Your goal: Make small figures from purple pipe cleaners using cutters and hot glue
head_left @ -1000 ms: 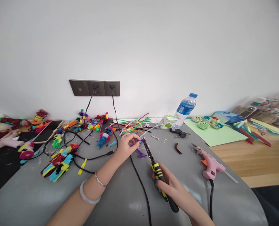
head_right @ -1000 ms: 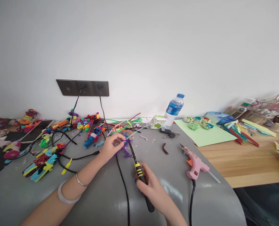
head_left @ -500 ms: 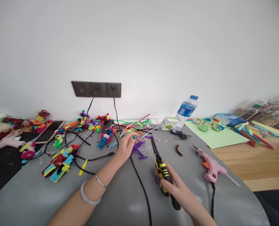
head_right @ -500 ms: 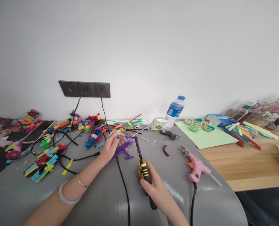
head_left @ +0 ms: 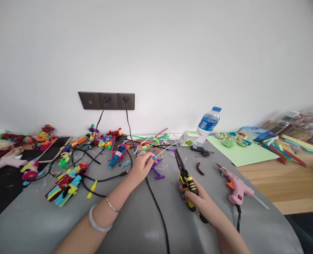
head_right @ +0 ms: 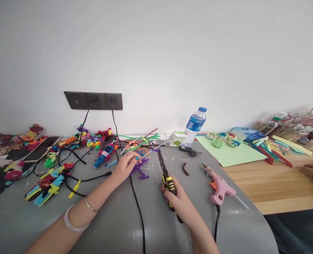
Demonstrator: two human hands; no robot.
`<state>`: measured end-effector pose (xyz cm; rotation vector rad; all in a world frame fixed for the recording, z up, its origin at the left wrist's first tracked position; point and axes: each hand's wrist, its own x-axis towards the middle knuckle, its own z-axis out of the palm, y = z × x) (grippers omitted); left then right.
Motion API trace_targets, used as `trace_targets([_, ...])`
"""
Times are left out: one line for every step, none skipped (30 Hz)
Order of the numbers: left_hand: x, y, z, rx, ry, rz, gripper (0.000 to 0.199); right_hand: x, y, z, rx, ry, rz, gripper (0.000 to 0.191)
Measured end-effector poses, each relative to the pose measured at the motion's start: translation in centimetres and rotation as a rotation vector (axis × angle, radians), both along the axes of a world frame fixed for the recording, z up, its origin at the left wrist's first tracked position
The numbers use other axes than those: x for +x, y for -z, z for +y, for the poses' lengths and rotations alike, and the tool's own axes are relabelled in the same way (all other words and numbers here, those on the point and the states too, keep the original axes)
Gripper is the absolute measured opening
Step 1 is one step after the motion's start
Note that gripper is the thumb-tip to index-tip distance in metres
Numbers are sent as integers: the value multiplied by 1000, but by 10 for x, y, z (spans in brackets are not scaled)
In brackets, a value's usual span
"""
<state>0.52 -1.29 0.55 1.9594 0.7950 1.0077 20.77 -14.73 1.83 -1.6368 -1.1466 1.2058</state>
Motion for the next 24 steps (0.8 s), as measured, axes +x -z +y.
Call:
trace_targets([0,0,0,2,6,35,27,0,0,0,-6,2,14,28])
trace_targets([0,1,0,5,12,63,26,0,-1,1,-9,6,29,27])
trace_targets([0,1,0,7,19,83,26,0,-1,1,-10,12,45,27])
trace_targets([0,0,0,5,26,98,25,0,-1,1,-8,20,63,27])
trace_targets([0,0,-1,3,32,108,25,0,0,1,-5,31,81,28])
trace_targets([0,0,-1,0,36,116,25,0,0,1,-3,41,99,29])
trace_targets([0,-1,-1,0,38,124,25,0,1,1,-2,50,116,30])
trace_targets([0,-1,-2,-1,39,132,24,0,2,1,-3,57,132,31])
trace_targets([0,-2,-2,-2,40,141,24,1,3,1,-3,62,145,32])
trace_targets([0,-2,-2,-2,39,150,23,1,4,2,-3,64,154,32])
trace_targets([1,-2,-1,-2,38,160,23,1,5,2,-1,64,157,32])
trace_targets([1,-2,-1,-4,37,169,22,1,7,2,2,65,157,32])
trace_targets([1,-1,-1,-5,36,179,22,1,8,2,5,66,154,31])
trace_targets([1,0,0,-4,35,188,21,2,10,3,8,67,149,31])
trace_targets([2,1,0,-1,35,198,21,2,11,3,8,68,144,31])
trace_targets([2,2,1,3,35,209,20,2,11,3,8,68,142,30])
trace_targets([2,3,1,6,37,222,19,1,12,3,8,69,141,30])
trace_targets([2,3,1,5,38,235,19,1,11,3,7,68,143,29])
trace_targets([2,4,2,4,38,249,18,1,11,3,7,67,145,28])
trace_targets([2,4,2,2,37,264,17,1,10,3,7,66,147,27])
trace_targets([2,5,2,0,35,280,16,0,9,3,5,65,151,27])
trace_targets([2,5,2,1,35,296,16,0,8,3,1,65,157,27])
trace_targets([2,5,2,6,37,312,15,0,7,3,-2,65,164,27])
trace_targets([2,4,2,13,40,325,15,0,6,3,-5,65,172,28])
